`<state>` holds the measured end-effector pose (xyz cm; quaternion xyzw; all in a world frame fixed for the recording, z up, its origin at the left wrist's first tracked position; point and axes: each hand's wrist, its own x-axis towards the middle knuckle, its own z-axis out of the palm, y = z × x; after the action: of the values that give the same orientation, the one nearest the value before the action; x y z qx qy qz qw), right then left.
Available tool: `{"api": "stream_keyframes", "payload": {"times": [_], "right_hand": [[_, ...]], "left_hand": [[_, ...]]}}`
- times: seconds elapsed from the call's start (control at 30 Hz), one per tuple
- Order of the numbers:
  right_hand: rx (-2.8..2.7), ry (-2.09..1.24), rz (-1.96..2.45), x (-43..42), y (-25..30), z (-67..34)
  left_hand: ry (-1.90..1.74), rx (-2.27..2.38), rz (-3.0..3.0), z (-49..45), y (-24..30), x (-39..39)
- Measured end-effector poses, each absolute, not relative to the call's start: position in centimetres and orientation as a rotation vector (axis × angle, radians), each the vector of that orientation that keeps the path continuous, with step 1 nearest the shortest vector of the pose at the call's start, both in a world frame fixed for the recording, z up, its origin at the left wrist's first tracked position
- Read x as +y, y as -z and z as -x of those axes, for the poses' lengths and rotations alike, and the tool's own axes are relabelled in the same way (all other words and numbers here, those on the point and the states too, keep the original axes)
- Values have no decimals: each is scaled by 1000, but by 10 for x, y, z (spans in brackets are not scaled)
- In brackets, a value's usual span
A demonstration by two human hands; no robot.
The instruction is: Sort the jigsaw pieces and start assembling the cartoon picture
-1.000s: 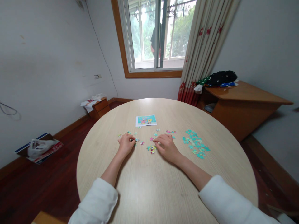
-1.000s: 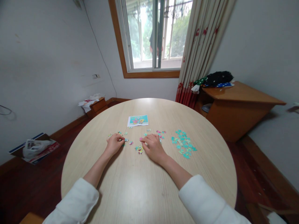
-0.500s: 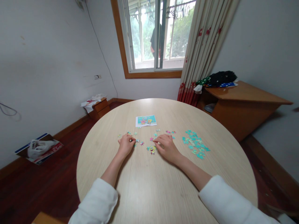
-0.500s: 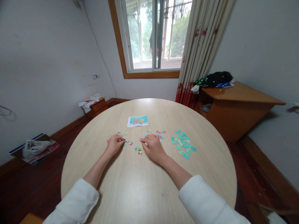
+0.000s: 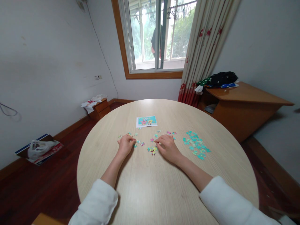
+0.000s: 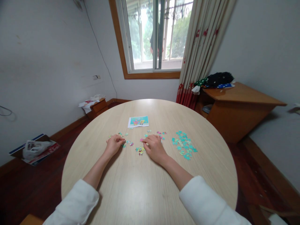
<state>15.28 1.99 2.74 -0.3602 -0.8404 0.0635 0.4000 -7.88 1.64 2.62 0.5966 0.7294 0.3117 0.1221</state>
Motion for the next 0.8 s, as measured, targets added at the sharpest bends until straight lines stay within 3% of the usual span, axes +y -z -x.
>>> {"api": "stream_keyframes", "payload": {"times": [0.8], "right_hand": [[-2200, -197, 1089, 28, -20, -157]], "left_hand": [[-980, 2447, -1438, 132, -31, 21]]}}
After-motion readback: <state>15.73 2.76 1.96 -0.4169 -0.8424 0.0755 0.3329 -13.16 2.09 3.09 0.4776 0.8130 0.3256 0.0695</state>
